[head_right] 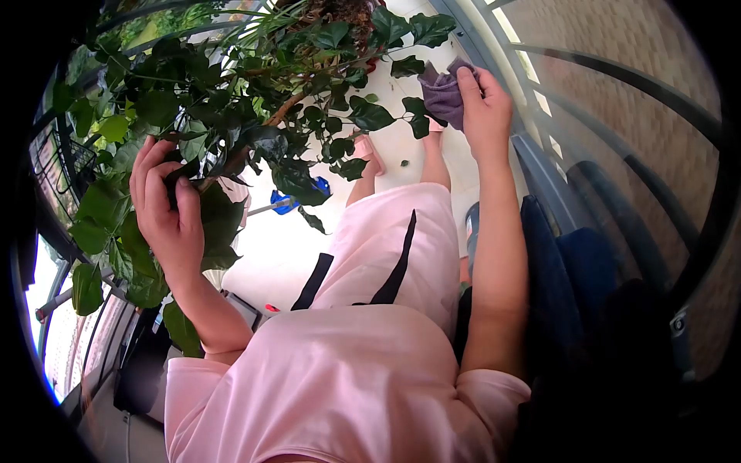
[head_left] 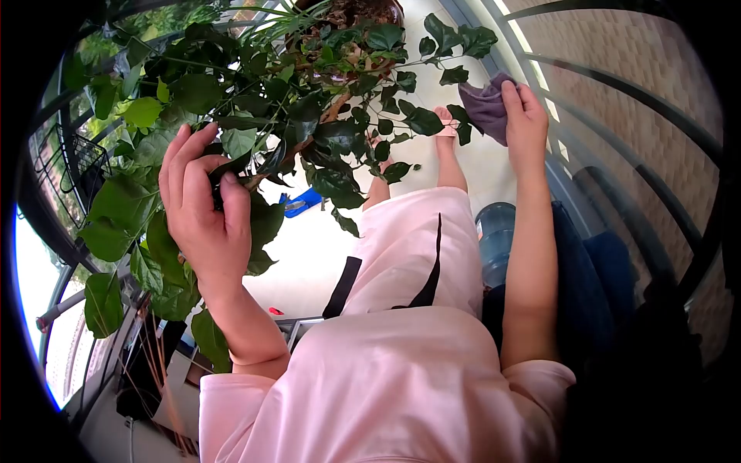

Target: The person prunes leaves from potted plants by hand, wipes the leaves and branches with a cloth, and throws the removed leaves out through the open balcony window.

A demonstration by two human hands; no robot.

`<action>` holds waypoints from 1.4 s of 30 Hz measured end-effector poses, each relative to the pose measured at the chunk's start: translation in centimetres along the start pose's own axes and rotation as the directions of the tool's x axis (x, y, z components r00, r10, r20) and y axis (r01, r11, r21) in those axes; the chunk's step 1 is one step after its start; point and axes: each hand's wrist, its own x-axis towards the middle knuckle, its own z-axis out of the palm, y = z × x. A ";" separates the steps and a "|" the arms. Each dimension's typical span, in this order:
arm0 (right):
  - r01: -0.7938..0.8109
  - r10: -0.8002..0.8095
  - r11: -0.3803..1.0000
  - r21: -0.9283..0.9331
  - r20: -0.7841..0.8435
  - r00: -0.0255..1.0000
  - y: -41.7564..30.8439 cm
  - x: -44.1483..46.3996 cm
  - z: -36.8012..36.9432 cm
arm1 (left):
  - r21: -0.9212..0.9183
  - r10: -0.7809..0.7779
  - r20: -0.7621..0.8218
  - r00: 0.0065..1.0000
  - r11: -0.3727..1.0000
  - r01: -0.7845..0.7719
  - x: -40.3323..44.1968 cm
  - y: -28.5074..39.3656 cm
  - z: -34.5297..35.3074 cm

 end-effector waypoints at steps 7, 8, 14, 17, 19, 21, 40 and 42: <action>0.043 -0.046 0.999 -0.024 -0.188 0.981 2.7 0.1 -0.1 | 0.002 0.014 0.005 1.000 1.000 -0.014 0.0 0.0 0.0; 0.158 -0.185 0.980 -0.120 -0.262 0.947 1.3 -0.6 0.1 | 0.002 0.018 0.007 1.000 1.000 -0.018 0.0 0.1 0.1; 0.666 -0.691 0.564 -0.488 0.162 0.704 -9.2 -3.7 2.8 | 0.009 0.045 0.003 0.999 0.999 -0.045 0.2 0.9 0.2; 0.753 -0.722 0.343 -0.562 0.354 0.594 -9.8 -3.6 6.7 | 0.020 0.052 -0.002 0.999 0.998 -0.052 0.1 1.3 0.1; 0.735 -0.579 0.292 -0.612 0.499 0.645 -8.9 -3.2 9.0 | 0.016 0.048 -0.003 0.999 0.999 -0.048 -0.1 1.0 0.1; 0.698 -0.394 0.297 -0.652 0.582 0.711 -7.5 -3.0 10.4 | 0.015 0.045 -0.001 0.999 0.999 -0.045 -0.3 0.8 0.0; 0.173 -0.048 0.879 -0.444 0.279 0.959 -2.4 -3.8 11.4 | 0.024 0.053 -0.010 0.999 0.998 -0.053 -0.5 0.5 0.2; 0.122 -0.012 0.923 -0.366 0.289 0.957 -2.4 -3.6 11.2 | 0.022 0.055 -0.011 0.998 0.998 -0.055 -0.4 0.5 0.2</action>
